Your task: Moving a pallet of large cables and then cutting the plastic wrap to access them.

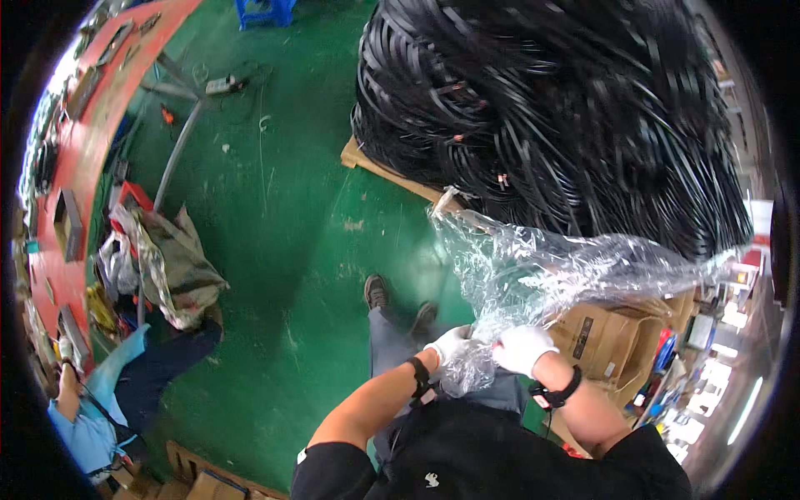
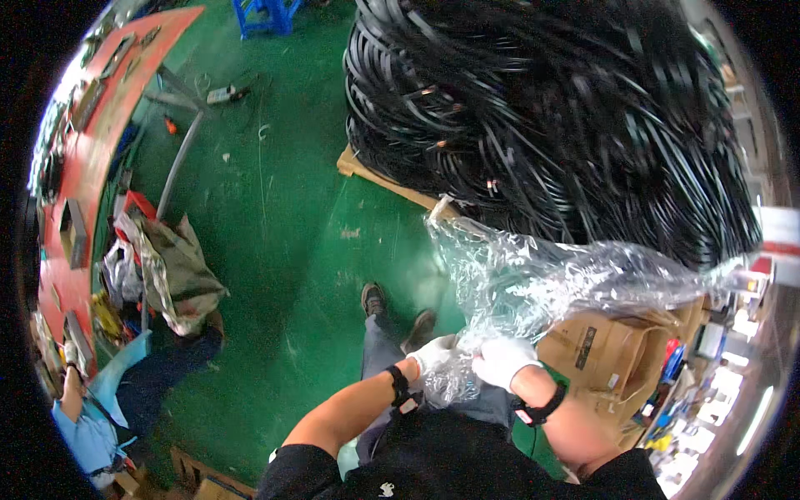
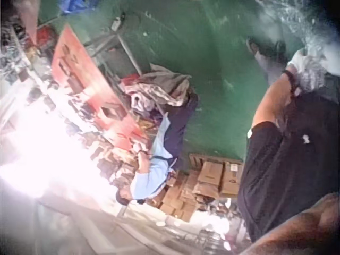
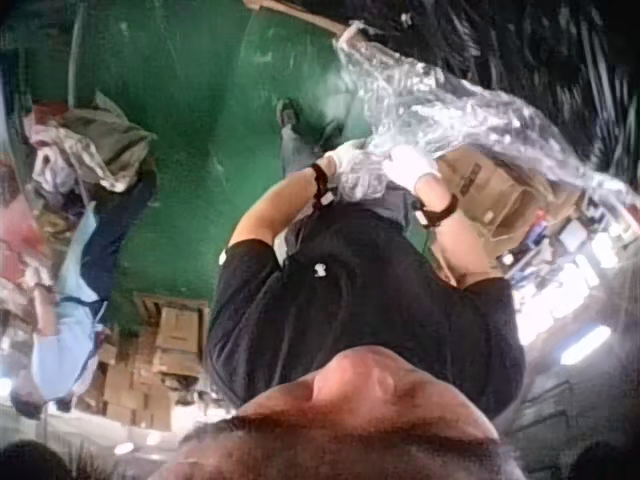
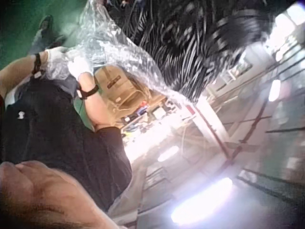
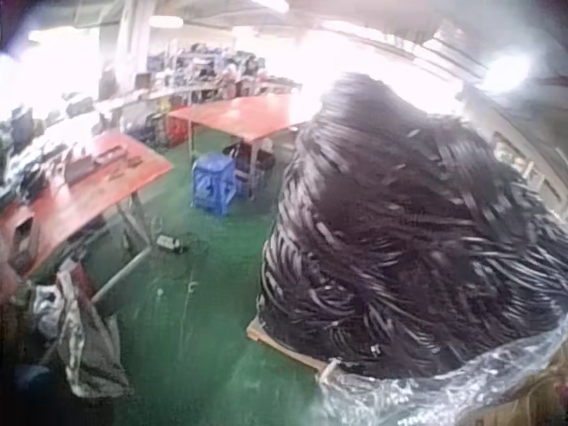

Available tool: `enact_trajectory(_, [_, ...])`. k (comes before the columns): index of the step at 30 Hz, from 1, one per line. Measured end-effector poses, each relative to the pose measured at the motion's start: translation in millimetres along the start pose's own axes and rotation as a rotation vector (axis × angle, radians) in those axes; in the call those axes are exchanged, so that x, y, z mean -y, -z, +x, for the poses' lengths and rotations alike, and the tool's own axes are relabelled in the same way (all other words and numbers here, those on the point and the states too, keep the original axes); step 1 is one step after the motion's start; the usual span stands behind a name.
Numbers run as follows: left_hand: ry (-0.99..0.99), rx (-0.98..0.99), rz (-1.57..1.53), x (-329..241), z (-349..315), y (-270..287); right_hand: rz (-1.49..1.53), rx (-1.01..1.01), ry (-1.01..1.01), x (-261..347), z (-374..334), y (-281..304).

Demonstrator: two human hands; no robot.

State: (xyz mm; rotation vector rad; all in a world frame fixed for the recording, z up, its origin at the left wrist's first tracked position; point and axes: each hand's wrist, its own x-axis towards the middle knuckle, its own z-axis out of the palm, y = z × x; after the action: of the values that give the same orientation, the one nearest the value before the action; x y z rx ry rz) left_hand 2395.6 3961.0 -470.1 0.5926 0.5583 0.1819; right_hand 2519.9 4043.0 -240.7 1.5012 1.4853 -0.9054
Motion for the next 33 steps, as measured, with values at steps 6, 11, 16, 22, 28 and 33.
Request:
enact_trajectory(6, [0.17, -0.586, 0.578, 20.3, 13.9, 50.7, 1.259, 0.021, 0.167, -5.1, 220.9, 35.8])
enact_trajectory(11, [0.03, -0.573, 0.372, 59.8, 18.1, 16.4, 1.226, -0.216, -0.046, -23.7, 524.6, -25.2])
enact_trajectory(16, [-0.01, -0.536, 0.216, 43.8, 21.7, 33.5, 1.136, -0.846, -0.375, -57.7, 671.6, -21.7])
enact_trajectory(22, [-0.045, -0.559, 0.067, 54.1, 38.7, 38.9, 1.695, -0.89, -0.463, -102.8, 722.1, -16.5])
enact_trajectory(28, [-0.013, -0.592, 0.087, 39.3, 39.8, 42.3, 1.332, -1.042, -0.298, -119.7, 696.7, -41.3])
enact_trajectory(33, [-0.044, -0.6, 0.088, 33.6, 45.8, 41.6, 0.768, -0.908, -0.552, -138.8, 695.4, -23.3])
